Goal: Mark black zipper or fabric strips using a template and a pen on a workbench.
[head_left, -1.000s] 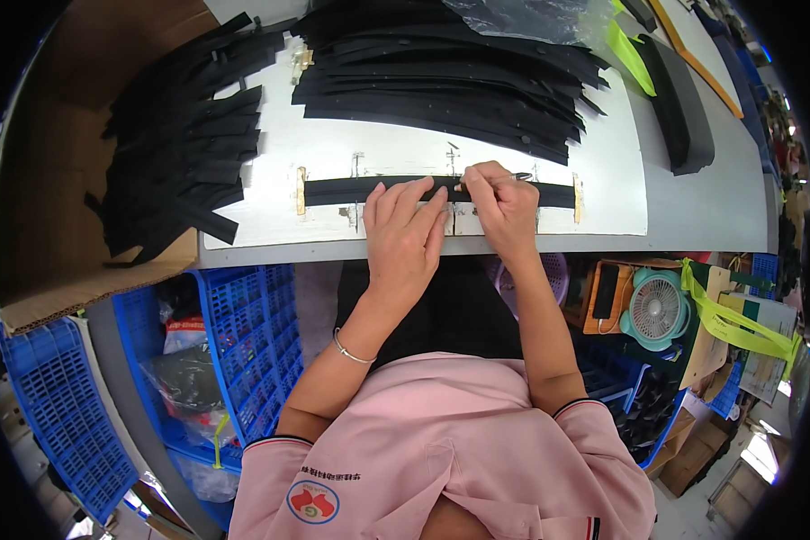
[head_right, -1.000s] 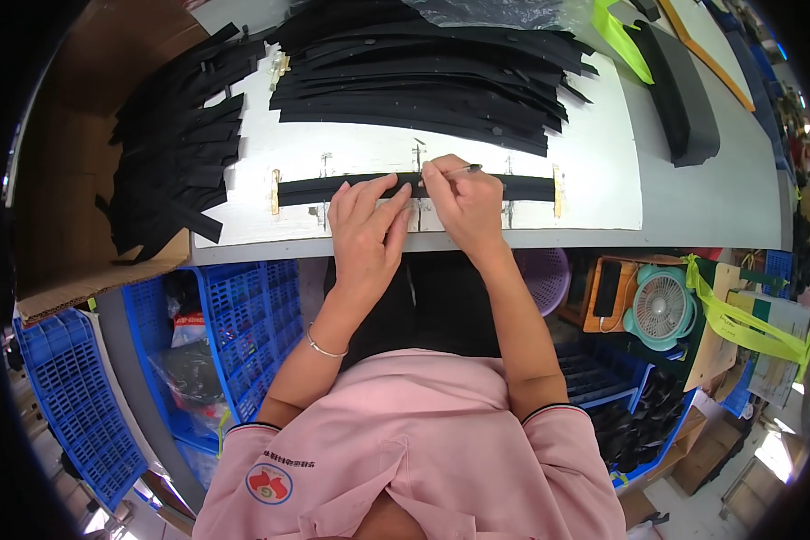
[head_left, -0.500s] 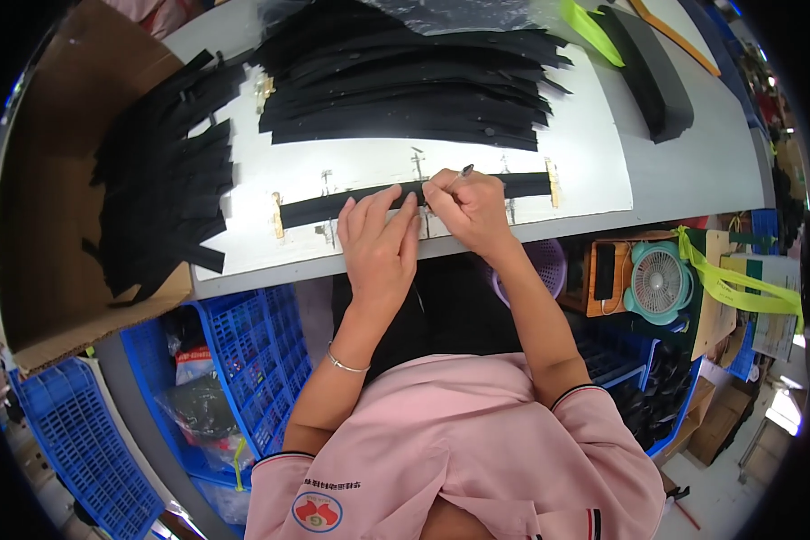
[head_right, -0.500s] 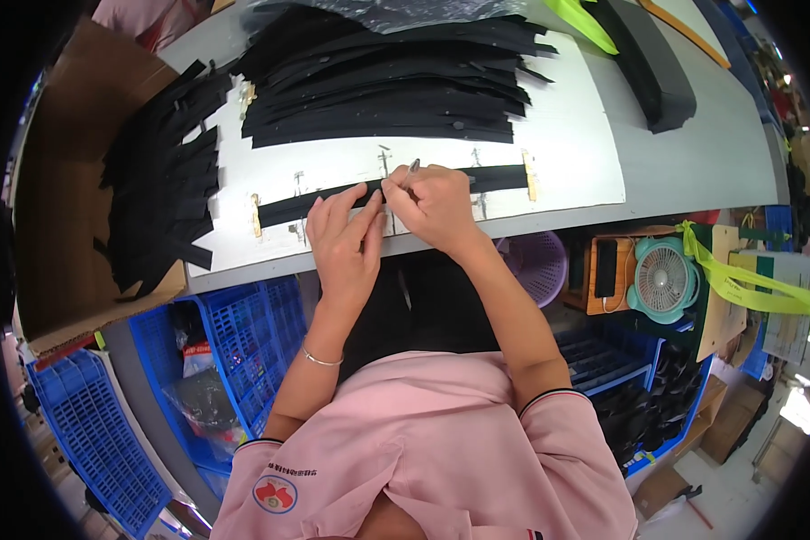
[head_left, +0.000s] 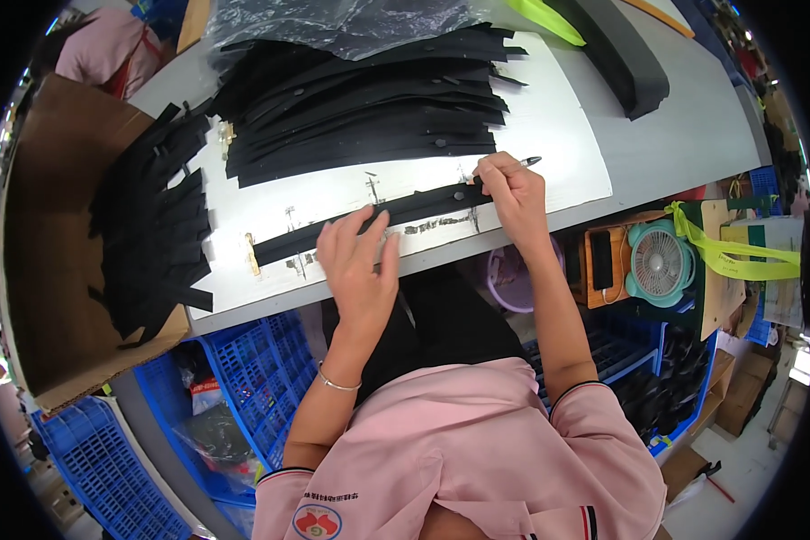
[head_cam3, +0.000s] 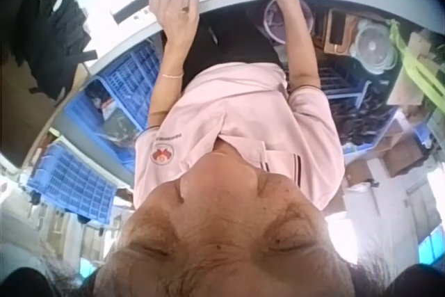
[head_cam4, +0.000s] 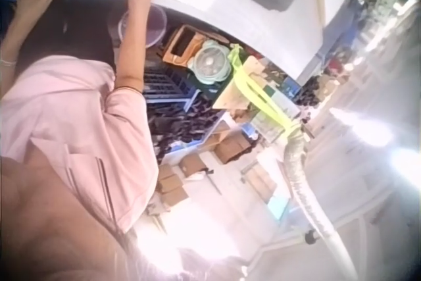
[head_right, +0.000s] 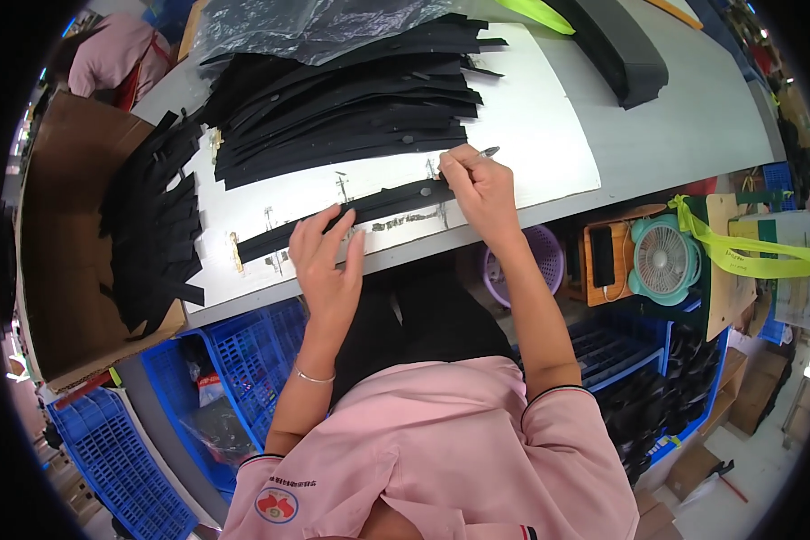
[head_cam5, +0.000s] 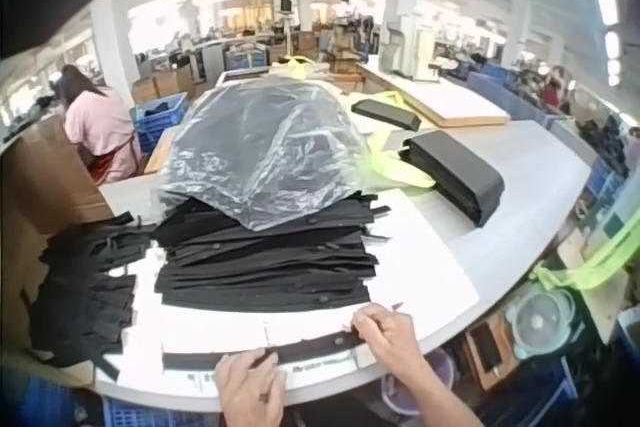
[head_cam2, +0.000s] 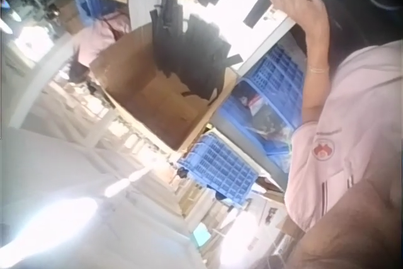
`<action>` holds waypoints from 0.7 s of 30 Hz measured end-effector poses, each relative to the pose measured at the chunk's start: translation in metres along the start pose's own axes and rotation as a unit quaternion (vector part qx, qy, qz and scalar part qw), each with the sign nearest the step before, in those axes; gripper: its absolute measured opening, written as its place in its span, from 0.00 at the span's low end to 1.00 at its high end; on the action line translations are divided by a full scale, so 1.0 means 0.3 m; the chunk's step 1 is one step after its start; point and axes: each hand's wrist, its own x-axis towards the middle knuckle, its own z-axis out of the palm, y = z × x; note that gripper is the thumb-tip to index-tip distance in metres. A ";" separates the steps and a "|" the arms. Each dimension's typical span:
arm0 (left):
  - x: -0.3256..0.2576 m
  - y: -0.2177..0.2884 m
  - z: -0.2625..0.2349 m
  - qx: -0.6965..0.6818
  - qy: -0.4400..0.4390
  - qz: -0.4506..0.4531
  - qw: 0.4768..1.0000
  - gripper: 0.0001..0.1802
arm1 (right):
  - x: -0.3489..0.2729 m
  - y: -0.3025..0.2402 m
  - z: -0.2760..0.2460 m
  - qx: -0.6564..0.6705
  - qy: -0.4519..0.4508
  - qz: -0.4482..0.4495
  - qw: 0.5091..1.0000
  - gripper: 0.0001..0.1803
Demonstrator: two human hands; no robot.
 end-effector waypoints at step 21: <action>0.122 0.107 0.228 -0.065 -0.031 0.053 0.996 0.09 | -0.006 0.003 0.007 -0.063 0.007 -0.045 0.997 0.10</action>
